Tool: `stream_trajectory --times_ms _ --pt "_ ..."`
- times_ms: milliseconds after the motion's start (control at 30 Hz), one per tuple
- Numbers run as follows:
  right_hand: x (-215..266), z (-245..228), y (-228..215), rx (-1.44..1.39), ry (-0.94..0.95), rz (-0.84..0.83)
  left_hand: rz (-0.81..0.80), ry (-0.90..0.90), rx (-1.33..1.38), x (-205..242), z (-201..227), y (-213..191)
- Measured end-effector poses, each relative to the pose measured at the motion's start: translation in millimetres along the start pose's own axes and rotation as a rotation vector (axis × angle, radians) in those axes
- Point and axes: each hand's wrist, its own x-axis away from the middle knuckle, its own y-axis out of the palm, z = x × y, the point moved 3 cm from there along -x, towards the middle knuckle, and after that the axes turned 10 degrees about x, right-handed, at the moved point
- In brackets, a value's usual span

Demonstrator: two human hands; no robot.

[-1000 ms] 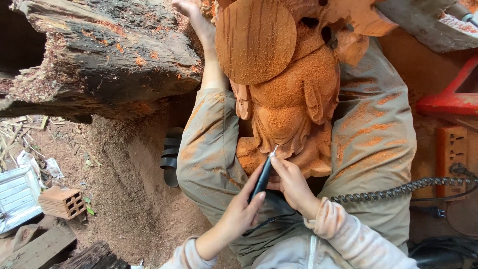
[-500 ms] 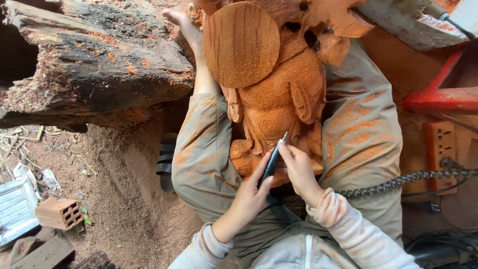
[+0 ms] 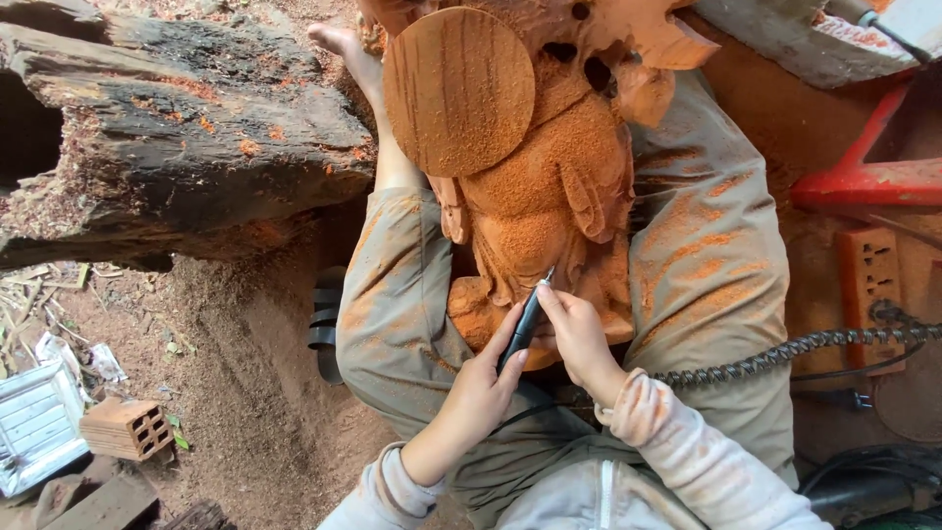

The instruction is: Using a handheld rotary tool to carve intricate details and textures into a wooden sculpture

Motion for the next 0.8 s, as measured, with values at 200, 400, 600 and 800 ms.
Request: stream_trajectory --times_ms 200,400,600,800 --pt "4.5 1.8 6.1 -0.058 0.028 -0.037 -0.006 -0.145 0.044 5.5 -1.0 -6.1" --pt "9.0 2.5 12.5 -0.057 0.064 -0.035 -0.003 -0.191 0.096 10.7 -2.4 -12.2" --pt "12.2 6.8 19.2 -0.102 0.094 -0.104 0.008 -0.228 0.135 18.7 -5.5 -17.6" --pt "14.7 14.8 23.2 -0.082 0.131 -0.149 0.054 -0.196 0.083 31.0 -18.2 -9.0"
